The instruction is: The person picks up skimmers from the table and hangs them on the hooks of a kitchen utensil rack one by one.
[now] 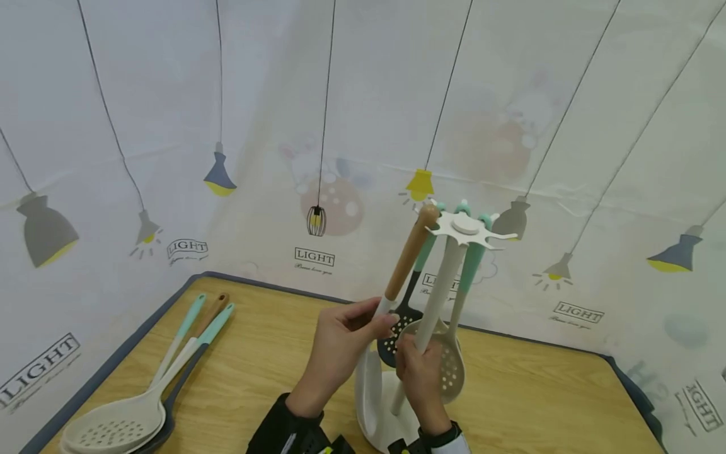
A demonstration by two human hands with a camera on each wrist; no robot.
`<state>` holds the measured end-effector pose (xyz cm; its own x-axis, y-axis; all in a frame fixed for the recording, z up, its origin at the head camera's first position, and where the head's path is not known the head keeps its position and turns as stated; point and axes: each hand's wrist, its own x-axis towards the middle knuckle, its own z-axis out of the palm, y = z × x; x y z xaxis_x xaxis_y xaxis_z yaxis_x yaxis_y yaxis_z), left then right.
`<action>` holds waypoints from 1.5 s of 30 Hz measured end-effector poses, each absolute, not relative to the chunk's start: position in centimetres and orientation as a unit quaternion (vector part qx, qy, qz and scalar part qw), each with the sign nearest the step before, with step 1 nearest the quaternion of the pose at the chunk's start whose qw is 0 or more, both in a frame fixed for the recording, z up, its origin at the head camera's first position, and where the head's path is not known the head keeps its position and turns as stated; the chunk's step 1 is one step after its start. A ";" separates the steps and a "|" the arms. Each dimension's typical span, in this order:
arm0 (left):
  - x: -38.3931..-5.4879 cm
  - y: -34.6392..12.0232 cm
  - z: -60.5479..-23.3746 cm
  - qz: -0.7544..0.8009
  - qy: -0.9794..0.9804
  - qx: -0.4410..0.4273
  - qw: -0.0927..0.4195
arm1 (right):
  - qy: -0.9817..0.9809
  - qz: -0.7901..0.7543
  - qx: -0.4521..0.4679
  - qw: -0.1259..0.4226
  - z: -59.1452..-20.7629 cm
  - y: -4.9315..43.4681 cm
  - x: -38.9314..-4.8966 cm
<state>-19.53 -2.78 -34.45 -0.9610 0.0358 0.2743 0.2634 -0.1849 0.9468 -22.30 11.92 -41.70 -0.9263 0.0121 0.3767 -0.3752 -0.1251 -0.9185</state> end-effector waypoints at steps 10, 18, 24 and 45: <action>-19.4 -3.5 -35.5 -0.710 -0.690 -0.123 0.073 | -0.649 0.739 0.125 0.127 -41.5 11.9 -22.2; -18.9 -5.3 -36.5 -0.686 -0.714 -0.103 0.093 | -0.645 0.743 0.126 0.129 -41.4 11.7 -22.2; -18.8 -6.6 -37.2 -0.683 -0.720 -0.077 0.097 | -0.650 0.736 0.137 0.132 -41.5 11.7 -22.1; -18.6 -13.2 -39.8 -0.541 -0.826 0.014 0.159 | -0.665 0.727 0.118 0.121 -41.4 11.7 -21.9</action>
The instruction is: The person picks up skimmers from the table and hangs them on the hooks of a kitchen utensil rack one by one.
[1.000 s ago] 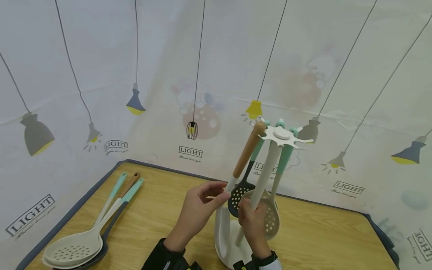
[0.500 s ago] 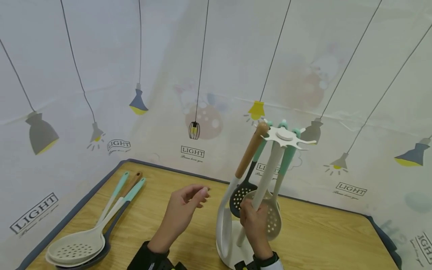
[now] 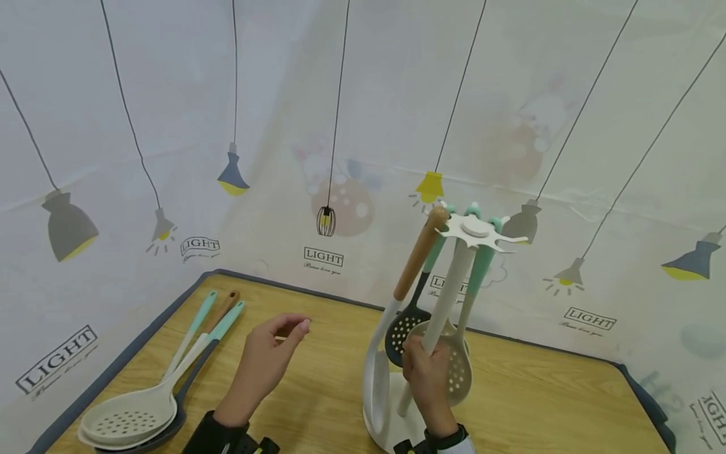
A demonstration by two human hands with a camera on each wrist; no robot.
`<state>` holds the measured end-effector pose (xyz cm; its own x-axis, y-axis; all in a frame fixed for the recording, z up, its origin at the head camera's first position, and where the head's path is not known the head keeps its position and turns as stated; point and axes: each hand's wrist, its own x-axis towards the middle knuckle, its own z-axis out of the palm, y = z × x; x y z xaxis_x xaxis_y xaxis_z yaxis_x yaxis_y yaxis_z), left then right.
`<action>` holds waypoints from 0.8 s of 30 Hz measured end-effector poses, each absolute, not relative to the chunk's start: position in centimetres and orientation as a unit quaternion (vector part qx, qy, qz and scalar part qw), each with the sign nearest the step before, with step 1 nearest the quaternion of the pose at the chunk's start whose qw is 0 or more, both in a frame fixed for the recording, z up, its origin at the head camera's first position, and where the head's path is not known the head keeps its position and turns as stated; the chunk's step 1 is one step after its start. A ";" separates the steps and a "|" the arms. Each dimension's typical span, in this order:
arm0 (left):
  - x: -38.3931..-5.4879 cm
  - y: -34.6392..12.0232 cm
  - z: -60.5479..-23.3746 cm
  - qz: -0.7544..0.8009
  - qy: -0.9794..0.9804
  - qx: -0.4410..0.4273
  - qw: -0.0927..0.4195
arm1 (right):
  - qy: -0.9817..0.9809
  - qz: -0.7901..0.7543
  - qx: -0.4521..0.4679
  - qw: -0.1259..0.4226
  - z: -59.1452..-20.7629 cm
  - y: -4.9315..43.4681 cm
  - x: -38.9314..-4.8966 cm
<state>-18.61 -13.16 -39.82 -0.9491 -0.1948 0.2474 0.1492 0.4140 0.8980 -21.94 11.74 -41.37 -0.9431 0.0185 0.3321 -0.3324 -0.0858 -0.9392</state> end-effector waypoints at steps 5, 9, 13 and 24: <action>-18.7 -15.5 -41.1 -0.428 -0.887 0.048 0.164 | -0.662 0.731 0.113 0.118 -41.4 11.7 -22.1; -18.9 -17.2 -42.0 -0.381 -0.909 0.064 0.155 | -0.660 0.734 0.106 0.117 -41.4 11.7 -22.1; -18.9 -18.6 -42.9 -0.344 -0.924 0.072 0.154 | -0.655 0.740 0.101 0.117 -41.4 11.7 -22.1; -18.1 -21.3 -44.5 -0.303 -0.929 0.080 0.196 | -0.647 0.741 0.126 0.128 -41.5 11.8 -22.0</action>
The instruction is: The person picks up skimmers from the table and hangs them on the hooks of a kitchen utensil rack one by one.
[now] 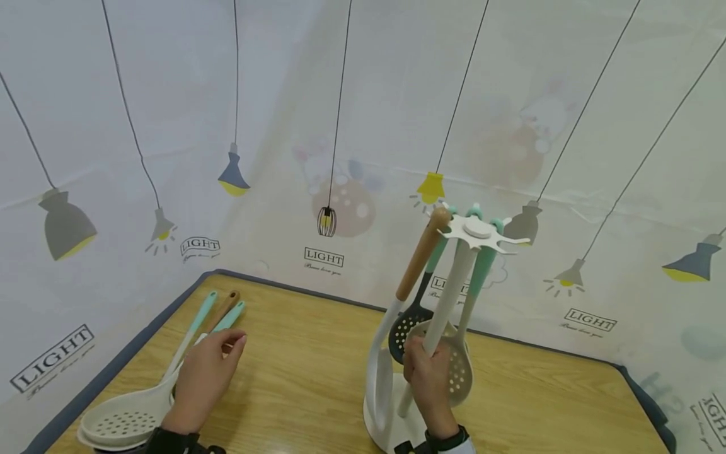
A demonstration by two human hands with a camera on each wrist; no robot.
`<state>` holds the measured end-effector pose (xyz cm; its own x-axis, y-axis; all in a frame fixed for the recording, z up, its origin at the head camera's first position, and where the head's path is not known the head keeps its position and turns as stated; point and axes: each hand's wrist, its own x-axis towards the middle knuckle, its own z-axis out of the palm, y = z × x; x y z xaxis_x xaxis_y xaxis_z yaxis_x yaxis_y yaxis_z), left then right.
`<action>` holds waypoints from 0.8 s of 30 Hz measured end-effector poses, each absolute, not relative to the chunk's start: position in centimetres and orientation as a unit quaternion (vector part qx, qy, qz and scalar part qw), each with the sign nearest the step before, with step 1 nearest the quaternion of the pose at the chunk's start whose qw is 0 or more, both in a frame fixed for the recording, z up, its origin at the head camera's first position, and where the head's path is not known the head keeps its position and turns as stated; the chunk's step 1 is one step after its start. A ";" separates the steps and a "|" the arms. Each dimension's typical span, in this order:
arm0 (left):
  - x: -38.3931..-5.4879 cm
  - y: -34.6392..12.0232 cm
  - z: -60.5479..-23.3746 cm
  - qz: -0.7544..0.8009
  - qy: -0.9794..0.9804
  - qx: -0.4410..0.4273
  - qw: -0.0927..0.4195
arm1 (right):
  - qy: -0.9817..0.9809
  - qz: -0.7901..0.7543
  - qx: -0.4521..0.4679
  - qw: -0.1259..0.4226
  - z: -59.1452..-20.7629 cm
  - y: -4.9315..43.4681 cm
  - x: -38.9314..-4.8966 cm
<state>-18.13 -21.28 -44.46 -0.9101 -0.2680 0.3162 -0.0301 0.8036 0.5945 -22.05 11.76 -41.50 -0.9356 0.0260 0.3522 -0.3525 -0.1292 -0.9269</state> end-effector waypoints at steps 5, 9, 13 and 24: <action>-18.2 -21.8 -44.2 -0.261 -0.934 0.091 0.226 | -0.644 0.743 0.129 0.128 -41.4 11.8 -22.1; -18.1 -22.1 -44.2 -0.232 -0.943 0.112 0.212 | -0.645 0.743 0.130 0.126 -41.4 11.8 -22.0; -17.9 -22.3 -44.3 -0.208 -0.952 0.130 0.181 | -0.648 0.740 0.131 0.125 -41.4 11.8 -22.0; -17.9 -23.1 -45.5 -0.197 -0.960 0.164 0.112 | -0.647 0.740 0.134 0.124 -41.5 11.8 -22.0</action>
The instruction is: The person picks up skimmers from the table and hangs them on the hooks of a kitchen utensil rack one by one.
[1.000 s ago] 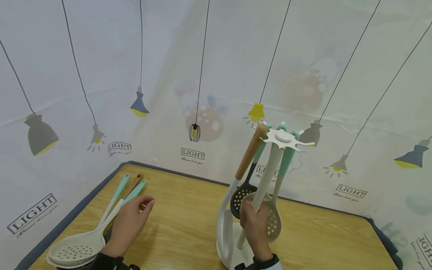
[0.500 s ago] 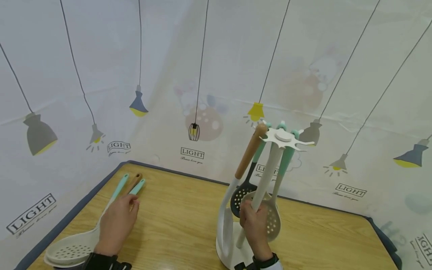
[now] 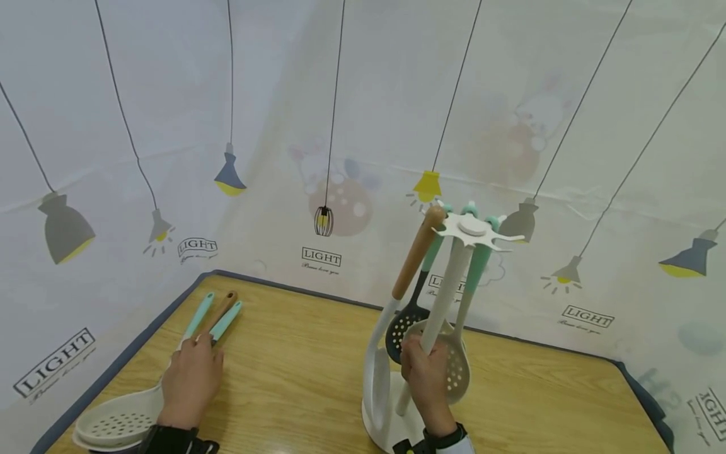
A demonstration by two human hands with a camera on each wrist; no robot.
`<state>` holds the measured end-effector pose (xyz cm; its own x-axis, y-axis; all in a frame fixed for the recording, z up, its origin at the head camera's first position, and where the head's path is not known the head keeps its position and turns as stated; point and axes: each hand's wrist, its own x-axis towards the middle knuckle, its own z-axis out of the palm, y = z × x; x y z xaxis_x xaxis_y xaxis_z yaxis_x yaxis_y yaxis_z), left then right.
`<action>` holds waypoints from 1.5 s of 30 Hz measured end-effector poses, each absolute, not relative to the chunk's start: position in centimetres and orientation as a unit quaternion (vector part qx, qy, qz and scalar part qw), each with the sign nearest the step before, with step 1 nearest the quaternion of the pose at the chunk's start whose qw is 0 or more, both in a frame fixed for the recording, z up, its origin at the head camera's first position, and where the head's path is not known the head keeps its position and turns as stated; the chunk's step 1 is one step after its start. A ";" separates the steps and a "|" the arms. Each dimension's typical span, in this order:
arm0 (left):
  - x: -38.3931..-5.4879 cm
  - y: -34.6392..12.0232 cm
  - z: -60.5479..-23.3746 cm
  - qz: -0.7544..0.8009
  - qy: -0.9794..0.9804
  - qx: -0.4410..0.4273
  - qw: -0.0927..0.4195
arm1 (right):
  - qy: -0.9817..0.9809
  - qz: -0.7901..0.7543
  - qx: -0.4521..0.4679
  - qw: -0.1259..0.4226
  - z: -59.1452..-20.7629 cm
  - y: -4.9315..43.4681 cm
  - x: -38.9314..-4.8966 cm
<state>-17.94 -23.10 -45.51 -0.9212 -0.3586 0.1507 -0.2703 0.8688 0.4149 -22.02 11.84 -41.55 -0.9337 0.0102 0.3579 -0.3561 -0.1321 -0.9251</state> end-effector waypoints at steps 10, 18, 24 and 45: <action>-18.1 -22.9 -46.3 -0.166 -0.965 0.169 0.111 | -0.645 0.742 0.135 0.125 -41.6 11.8 -22.0; -17.7 -22.5 -46.2 -0.145 -0.970 0.165 0.101 | -0.655 0.735 0.128 0.121 -41.5 11.8 -21.9; -17.9 -22.3 -46.6 -0.117 -0.974 0.174 0.085 | -0.651 0.740 0.127 0.117 -41.4 11.8 -21.8; -17.6 -22.2 -47.0 -0.082 -0.972 0.142 0.167 | -0.651 0.743 0.108 0.109 -41.4 11.8 -22.0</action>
